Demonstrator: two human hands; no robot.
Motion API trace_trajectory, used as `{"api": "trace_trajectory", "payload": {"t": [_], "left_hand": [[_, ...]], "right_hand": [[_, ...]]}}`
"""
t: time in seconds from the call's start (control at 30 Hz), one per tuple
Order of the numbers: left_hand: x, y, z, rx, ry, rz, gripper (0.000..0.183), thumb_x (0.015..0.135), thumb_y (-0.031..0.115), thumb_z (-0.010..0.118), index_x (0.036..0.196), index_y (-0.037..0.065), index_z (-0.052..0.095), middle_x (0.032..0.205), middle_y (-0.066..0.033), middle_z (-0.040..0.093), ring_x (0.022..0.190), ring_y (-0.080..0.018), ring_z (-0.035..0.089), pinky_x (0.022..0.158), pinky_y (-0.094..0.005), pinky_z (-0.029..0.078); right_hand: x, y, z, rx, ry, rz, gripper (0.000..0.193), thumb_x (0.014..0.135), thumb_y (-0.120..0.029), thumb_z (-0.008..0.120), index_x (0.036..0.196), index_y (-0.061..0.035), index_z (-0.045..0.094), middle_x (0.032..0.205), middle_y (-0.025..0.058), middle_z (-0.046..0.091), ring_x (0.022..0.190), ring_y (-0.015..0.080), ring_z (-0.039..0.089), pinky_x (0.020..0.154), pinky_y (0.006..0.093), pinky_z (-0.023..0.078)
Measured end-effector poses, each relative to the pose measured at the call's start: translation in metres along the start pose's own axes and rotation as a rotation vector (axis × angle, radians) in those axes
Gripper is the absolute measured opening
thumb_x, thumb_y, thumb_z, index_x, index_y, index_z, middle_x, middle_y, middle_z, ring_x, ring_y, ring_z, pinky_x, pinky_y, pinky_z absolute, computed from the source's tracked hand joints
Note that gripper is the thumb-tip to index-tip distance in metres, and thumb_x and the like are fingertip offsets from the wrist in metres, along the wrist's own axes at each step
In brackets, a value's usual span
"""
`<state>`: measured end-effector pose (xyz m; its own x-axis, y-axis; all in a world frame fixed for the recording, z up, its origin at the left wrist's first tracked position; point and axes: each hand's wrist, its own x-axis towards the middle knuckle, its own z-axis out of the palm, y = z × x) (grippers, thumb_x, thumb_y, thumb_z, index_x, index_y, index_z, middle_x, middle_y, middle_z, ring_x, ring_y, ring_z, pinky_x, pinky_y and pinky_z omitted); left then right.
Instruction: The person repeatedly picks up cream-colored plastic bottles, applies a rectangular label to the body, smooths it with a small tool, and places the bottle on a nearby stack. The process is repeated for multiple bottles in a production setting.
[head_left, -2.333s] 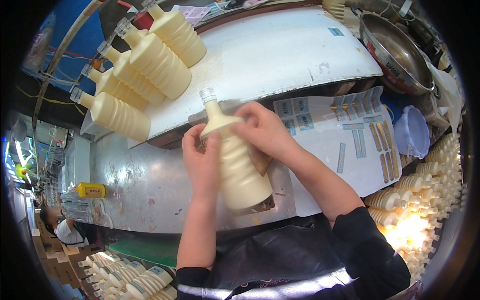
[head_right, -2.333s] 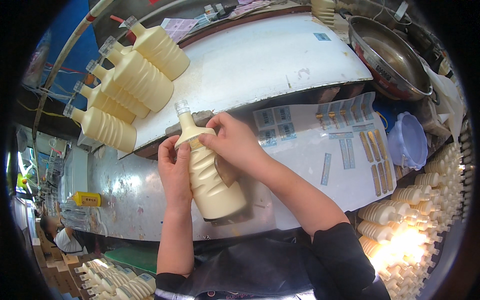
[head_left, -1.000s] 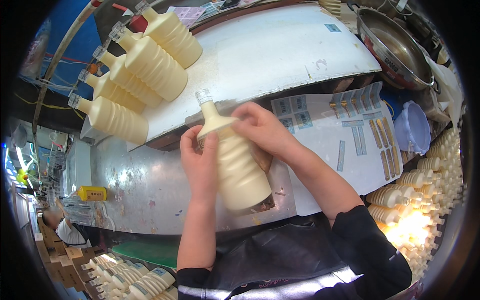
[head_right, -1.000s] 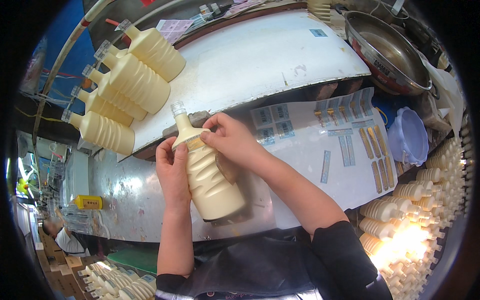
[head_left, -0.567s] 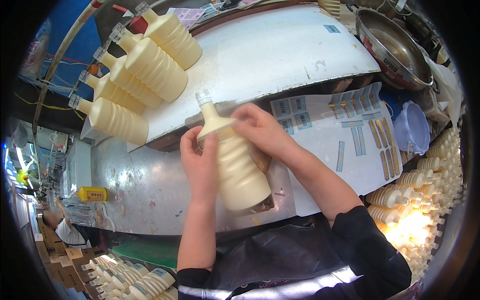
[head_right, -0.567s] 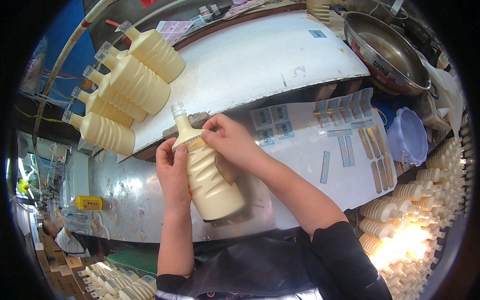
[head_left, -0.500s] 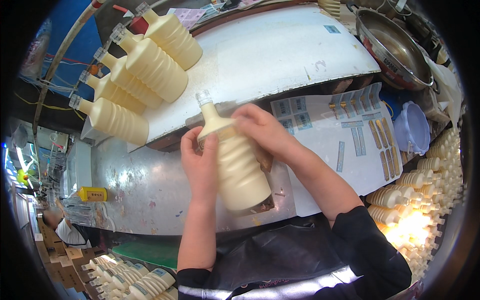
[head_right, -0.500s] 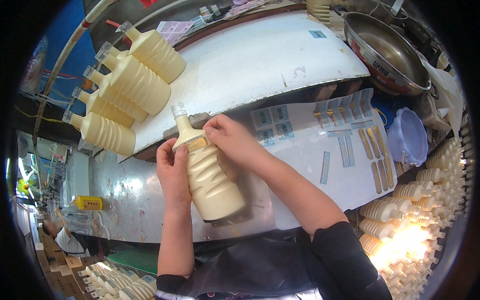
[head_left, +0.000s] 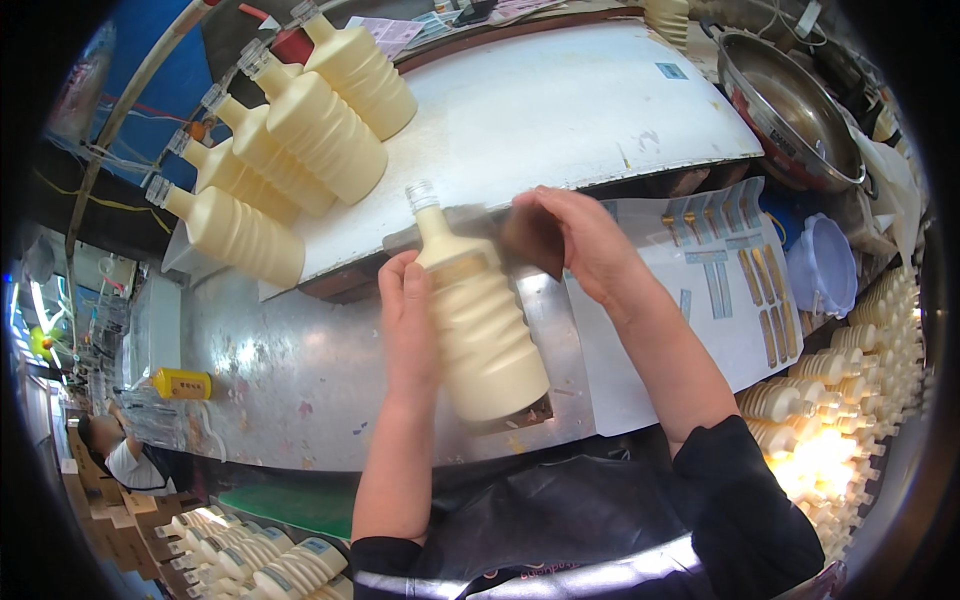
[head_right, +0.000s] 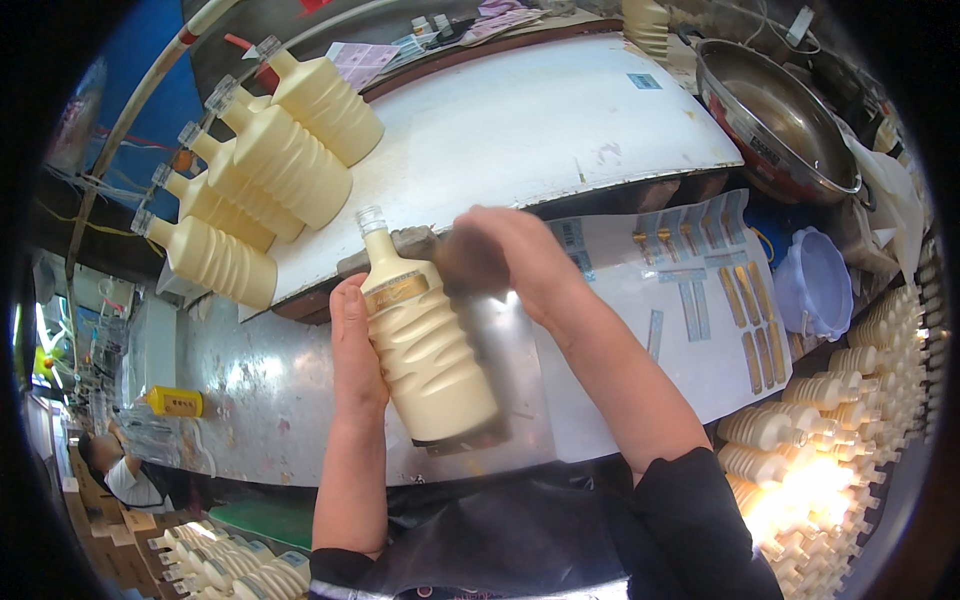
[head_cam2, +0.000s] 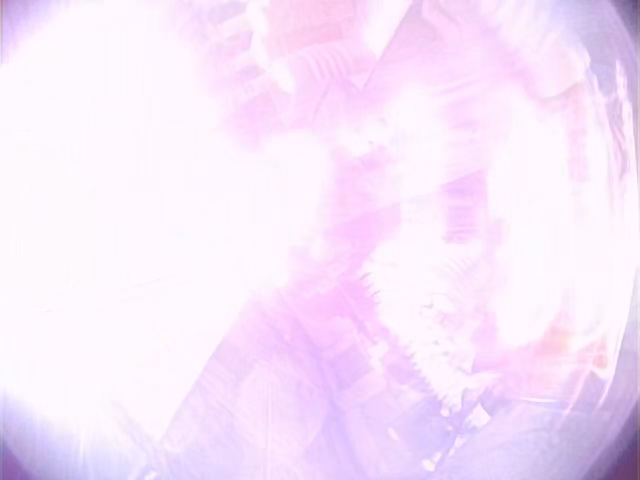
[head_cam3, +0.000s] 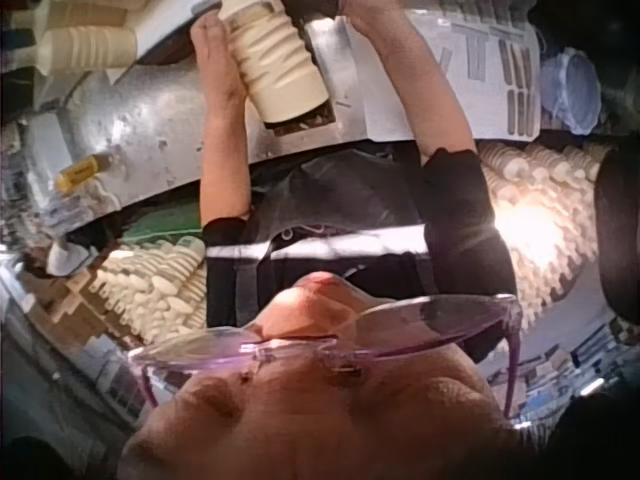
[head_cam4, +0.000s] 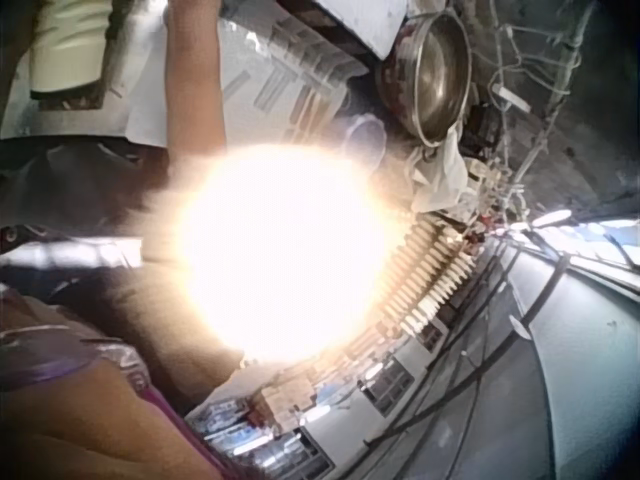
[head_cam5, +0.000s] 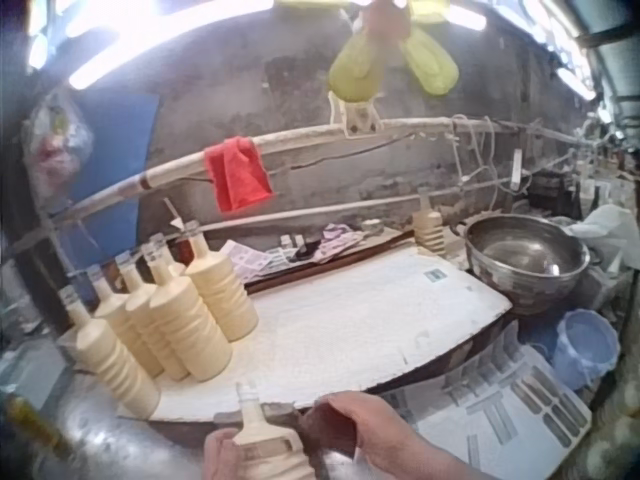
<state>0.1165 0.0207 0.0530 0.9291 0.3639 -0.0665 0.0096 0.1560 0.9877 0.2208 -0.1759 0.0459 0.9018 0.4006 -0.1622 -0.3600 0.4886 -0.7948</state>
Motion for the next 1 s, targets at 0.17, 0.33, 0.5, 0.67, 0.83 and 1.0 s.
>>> {"api": "trace_trajectory", "payload": {"t": [0.17, 0.33, 0.5, 0.67, 0.83, 1.0], "left_hand": [[0.006, -0.007, -0.002, 0.152, -0.006, -0.030, 0.039, 0.111, 0.037, 0.048, 0.133, 0.005, 0.047, 0.119, -0.0087, 0.060, 0.106, -0.0139, 0.058, 0.093, -0.0311, 0.050], [0.003, -0.006, -0.002, 0.212, -0.014, -0.008, 0.040, 0.112, 0.035, 0.046, 0.134, 0.002, 0.047, 0.117, -0.0089, 0.061, 0.103, -0.0128, 0.058, 0.091, -0.0303, 0.050], [0.005, -0.009, -0.001, 0.213, 0.023, 0.018, 0.041, 0.108, 0.033, 0.050, 0.132, 0.000, 0.049, 0.116, -0.0140, 0.064, 0.101, -0.0167, 0.061, 0.090, -0.0318, 0.050], [0.009, -0.012, -0.007, 0.272, 0.021, 0.006, 0.044, 0.108, 0.034, 0.051, 0.133, -0.002, 0.051, 0.117, -0.0140, 0.065, 0.105, -0.0171, 0.060, 0.092, -0.0323, 0.049], [0.011, -0.014, -0.012, 0.179, 0.003, 0.025, 0.044, 0.108, 0.036, 0.052, 0.131, -0.002, 0.054, 0.116, -0.0118, 0.066, 0.105, -0.0159, 0.061, 0.094, -0.0313, 0.049], [0.012, -0.014, -0.020, 0.055, -0.037, -0.002, 0.043, 0.112, 0.037, 0.045, 0.130, 0.000, 0.058, 0.118, -0.0093, 0.067, 0.106, -0.0151, 0.062, 0.095, -0.0310, 0.050]], "right_hand": [[-0.023, -0.003, 0.063, -0.676, 0.124, -0.418, 0.038, 0.092, -0.017, 0.065, 0.123, 0.0037, 0.055, 0.104, 0.0199, 0.071, 0.097, 0.0314, 0.071, 0.089, 0.0406, 0.055], [-0.039, 0.015, 0.074, -0.958, 0.089, -0.450, 0.035, 0.099, -0.013, 0.055, 0.131, -0.0006, 0.049, 0.120, 0.0273, 0.064, 0.111, 0.0451, 0.063, 0.097, 0.0478, 0.050], [-0.033, 0.035, 0.044, -0.891, 0.263, -0.462, 0.034, 0.099, -0.010, 0.057, 0.131, 0.0003, 0.052, 0.120, 0.0200, 0.067, 0.108, 0.0317, 0.067, 0.096, 0.0398, 0.051], [-0.029, 0.022, 0.040, -0.810, 0.186, -0.447, 0.034, 0.096, -0.008, 0.063, 0.128, 0.0021, 0.059, 0.112, 0.0164, 0.072, 0.101, 0.0226, 0.068, 0.091, 0.0333, 0.053], [-0.021, 0.021, 0.029, -0.945, 0.263, -0.509, 0.032, 0.093, -0.005, 0.067, 0.124, -0.0011, 0.068, 0.113, 0.0100, 0.072, 0.098, 0.0171, 0.067, 0.088, 0.0293, 0.053], [-0.016, 0.005, 0.030, -0.479, 0.183, -0.255, 0.020, 0.099, -0.012, 0.062, 0.112, -0.0034, 0.073, 0.092, 0.0027, 0.067, 0.075, 0.0078, 0.061, 0.071, 0.0250, 0.051]]}}
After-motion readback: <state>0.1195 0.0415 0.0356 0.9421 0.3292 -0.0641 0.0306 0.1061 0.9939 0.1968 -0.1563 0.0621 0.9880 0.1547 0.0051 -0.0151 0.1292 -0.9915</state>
